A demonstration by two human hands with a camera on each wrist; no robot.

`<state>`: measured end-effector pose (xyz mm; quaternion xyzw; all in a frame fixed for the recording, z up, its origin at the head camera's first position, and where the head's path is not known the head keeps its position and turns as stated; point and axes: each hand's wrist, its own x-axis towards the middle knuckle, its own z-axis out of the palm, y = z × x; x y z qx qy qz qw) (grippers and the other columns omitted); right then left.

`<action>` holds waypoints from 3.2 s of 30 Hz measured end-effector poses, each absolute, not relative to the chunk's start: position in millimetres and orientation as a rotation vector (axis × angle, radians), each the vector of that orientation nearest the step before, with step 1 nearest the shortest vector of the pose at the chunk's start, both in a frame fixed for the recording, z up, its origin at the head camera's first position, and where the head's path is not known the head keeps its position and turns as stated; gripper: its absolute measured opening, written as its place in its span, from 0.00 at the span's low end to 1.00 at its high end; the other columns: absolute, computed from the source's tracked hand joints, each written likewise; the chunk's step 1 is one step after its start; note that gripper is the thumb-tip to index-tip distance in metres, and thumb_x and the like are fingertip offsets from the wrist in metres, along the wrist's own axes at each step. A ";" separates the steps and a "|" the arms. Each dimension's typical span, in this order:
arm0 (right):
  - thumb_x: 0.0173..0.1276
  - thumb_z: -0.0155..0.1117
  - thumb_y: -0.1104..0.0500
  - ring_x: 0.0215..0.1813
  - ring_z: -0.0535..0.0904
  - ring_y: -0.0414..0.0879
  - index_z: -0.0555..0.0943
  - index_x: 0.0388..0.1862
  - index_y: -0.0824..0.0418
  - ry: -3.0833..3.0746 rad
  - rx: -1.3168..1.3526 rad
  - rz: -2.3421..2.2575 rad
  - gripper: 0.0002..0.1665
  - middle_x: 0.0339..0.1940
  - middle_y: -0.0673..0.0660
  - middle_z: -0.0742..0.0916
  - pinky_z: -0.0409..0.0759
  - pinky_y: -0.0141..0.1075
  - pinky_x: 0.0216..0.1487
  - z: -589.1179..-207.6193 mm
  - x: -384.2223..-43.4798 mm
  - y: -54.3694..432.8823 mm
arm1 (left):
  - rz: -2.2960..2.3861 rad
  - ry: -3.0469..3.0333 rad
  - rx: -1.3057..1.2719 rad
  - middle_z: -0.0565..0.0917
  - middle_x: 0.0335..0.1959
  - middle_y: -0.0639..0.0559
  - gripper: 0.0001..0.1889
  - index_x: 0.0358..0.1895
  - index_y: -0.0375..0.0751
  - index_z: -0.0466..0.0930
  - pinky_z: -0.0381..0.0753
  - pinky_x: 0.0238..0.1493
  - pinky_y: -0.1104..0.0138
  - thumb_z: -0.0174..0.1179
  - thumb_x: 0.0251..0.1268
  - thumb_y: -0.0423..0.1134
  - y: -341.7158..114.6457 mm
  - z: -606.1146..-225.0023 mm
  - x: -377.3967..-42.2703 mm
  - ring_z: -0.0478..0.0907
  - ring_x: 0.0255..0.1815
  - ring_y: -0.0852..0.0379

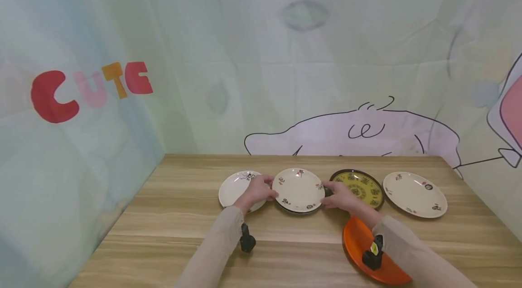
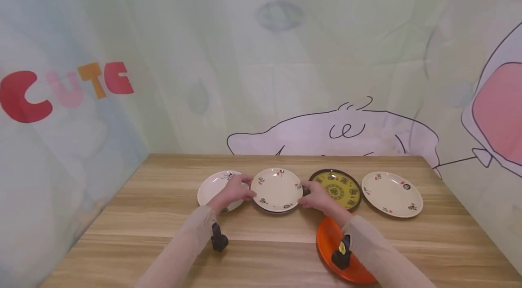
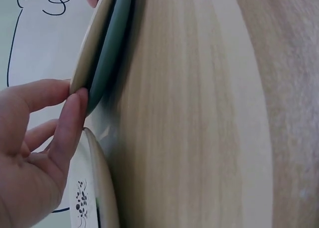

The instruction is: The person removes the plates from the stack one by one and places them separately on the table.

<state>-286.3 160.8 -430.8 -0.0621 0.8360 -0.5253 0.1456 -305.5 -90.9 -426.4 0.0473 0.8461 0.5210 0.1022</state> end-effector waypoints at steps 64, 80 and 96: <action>0.51 0.62 0.76 0.36 0.81 0.49 0.61 0.63 0.76 2.445 -0.125 -1.493 0.38 0.62 0.76 0.65 0.83 0.36 0.36 -435.1 -287.3 158.4 | 1.833 2.516 -0.016 0.72 0.49 0.33 0.26 0.57 0.26 0.68 0.82 0.28 0.71 0.55 0.49 0.19 -141.7 -398.2 -298.4 0.76 0.21 0.61; 0.51 0.62 0.76 0.37 0.81 0.49 0.61 0.62 0.77 2.448 -0.125 -1.485 0.38 0.62 0.77 0.65 0.83 0.36 0.36 -434.3 -287.1 157.0 | 1.839 2.578 -0.098 0.70 0.53 0.29 0.28 0.59 0.24 0.65 0.82 0.28 0.71 0.54 0.50 0.19 -184.8 -404.0 -291.6 0.76 0.21 0.62; 0.51 0.62 0.76 0.37 0.81 0.49 0.61 0.62 0.77 2.456 -0.133 -1.483 0.38 0.62 0.76 0.65 0.83 0.37 0.36 -431.7 -285.0 158.1 | 1.958 2.496 -0.219 0.65 0.55 0.26 0.27 0.61 0.19 0.59 0.81 0.28 0.74 0.51 0.53 0.18 -242.7 -424.9 -274.7 0.76 0.24 0.63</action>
